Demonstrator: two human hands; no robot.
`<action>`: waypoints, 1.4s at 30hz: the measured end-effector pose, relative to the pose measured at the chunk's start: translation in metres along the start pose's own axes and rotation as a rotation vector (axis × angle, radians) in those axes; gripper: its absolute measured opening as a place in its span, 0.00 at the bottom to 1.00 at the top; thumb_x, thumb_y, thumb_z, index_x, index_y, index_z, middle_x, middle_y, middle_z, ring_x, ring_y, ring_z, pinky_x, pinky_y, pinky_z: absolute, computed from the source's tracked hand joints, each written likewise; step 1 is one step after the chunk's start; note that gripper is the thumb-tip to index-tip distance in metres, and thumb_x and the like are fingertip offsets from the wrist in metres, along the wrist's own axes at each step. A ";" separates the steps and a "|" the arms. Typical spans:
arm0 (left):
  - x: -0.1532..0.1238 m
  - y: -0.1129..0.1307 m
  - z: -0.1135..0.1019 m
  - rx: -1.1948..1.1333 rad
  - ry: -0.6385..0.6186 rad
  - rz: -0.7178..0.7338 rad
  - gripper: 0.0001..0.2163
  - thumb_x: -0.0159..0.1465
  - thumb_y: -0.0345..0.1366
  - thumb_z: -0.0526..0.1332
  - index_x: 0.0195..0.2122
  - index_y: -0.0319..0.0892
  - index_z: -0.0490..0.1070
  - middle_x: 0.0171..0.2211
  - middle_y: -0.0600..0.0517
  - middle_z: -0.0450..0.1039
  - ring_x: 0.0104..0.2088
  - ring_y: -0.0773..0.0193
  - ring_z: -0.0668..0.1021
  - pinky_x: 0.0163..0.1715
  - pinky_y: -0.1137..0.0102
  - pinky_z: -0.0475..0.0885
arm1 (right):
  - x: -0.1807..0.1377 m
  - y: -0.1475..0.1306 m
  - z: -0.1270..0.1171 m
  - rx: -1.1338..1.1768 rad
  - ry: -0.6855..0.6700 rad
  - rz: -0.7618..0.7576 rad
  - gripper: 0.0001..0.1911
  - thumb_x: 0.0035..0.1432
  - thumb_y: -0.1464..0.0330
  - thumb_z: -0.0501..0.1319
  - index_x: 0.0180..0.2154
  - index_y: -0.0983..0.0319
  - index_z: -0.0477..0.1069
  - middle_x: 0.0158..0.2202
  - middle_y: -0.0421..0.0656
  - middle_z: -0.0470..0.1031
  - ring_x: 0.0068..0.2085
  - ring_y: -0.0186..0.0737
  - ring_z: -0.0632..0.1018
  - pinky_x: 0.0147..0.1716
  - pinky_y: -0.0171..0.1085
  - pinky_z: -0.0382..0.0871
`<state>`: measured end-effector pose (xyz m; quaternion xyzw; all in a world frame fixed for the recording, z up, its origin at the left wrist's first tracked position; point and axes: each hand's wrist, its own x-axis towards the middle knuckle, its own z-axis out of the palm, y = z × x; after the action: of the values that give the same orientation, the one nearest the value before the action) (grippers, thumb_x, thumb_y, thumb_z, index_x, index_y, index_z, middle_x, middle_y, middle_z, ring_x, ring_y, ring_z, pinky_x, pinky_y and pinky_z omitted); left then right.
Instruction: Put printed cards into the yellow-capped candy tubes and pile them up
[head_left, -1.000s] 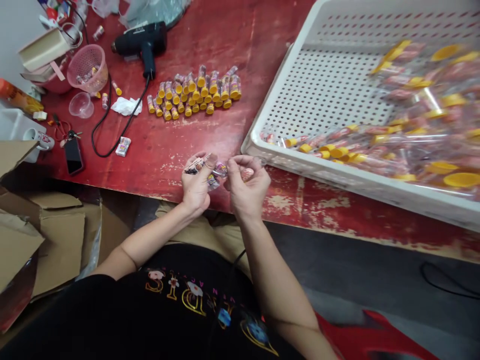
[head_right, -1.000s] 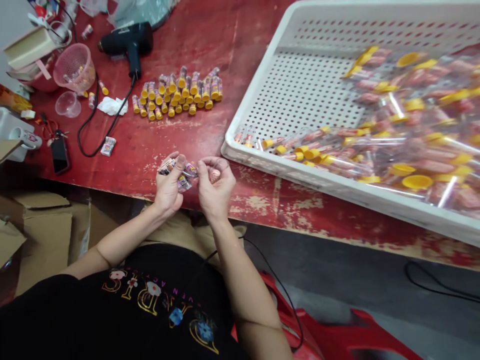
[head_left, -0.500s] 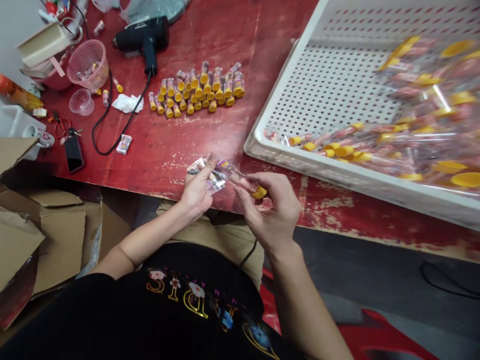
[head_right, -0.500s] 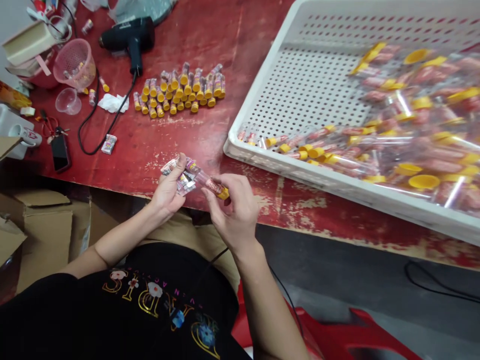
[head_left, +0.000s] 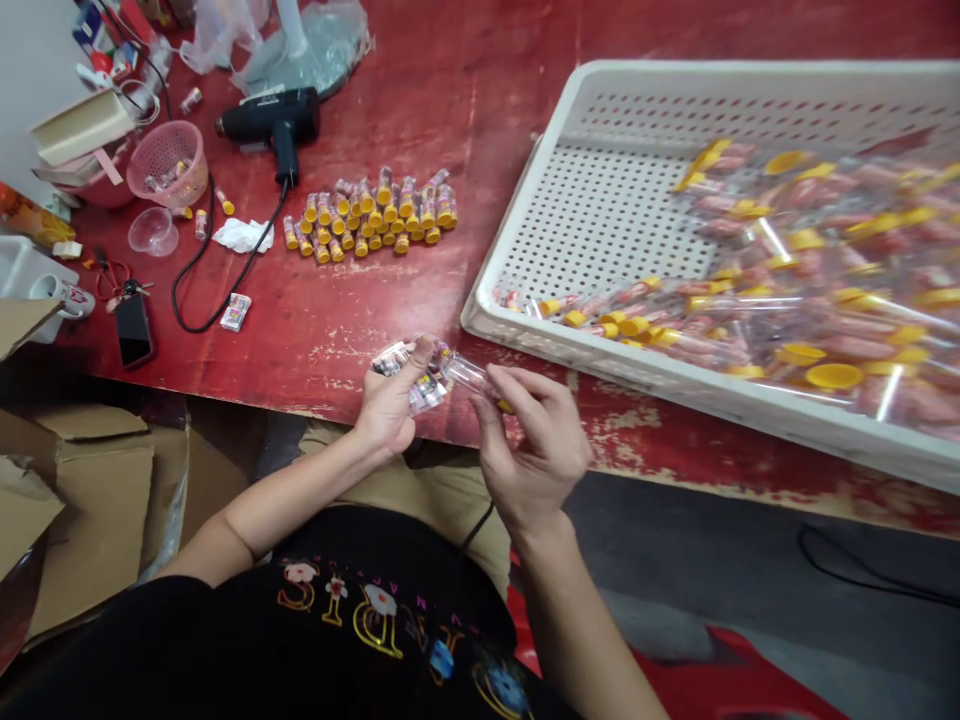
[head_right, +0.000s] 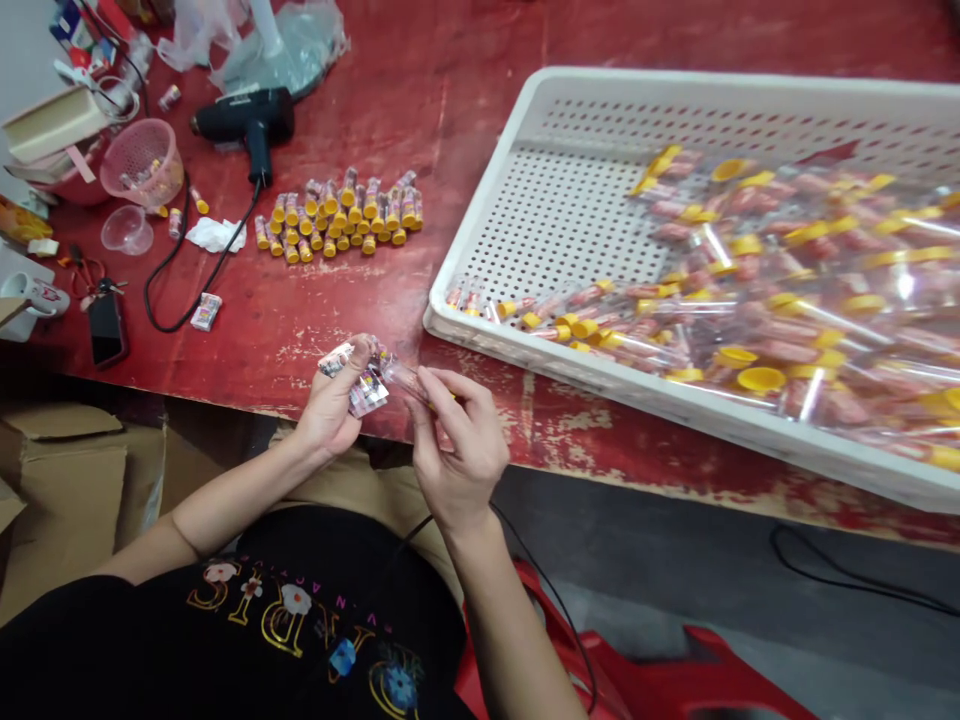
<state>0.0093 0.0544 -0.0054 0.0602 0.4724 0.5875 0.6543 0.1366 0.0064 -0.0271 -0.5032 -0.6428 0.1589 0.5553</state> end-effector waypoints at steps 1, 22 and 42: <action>-0.001 0.000 0.000 0.000 -0.022 -0.007 0.22 0.42 0.39 0.81 0.32 0.39 0.73 0.27 0.57 0.75 0.26 0.72 0.76 0.32 0.73 0.72 | -0.002 0.000 -0.002 0.041 -0.057 0.054 0.27 0.63 0.74 0.62 0.61 0.47 0.71 0.54 0.48 0.77 0.53 0.46 0.80 0.51 0.49 0.80; -0.014 0.015 -0.006 0.194 -0.251 -0.105 0.32 0.39 0.46 0.81 0.45 0.42 0.78 0.33 0.54 0.79 0.26 0.71 0.77 0.33 0.72 0.75 | 0.000 -0.013 0.017 0.234 0.113 0.227 0.19 0.61 0.71 0.65 0.51 0.48 0.79 0.46 0.44 0.81 0.47 0.44 0.82 0.47 0.48 0.80; 0.018 0.028 -0.017 0.136 -0.092 -0.021 0.31 0.37 0.48 0.81 0.39 0.40 0.74 0.31 0.56 0.76 0.26 0.71 0.76 0.26 0.73 0.74 | 0.036 0.015 0.062 0.258 0.122 0.152 0.08 0.56 0.73 0.70 0.37 0.56 0.83 0.35 0.42 0.83 0.37 0.39 0.82 0.38 0.42 0.77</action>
<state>-0.0251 0.0700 -0.0066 0.1266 0.4814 0.5437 0.6757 0.0937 0.0649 -0.0388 -0.4834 -0.5424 0.2509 0.6397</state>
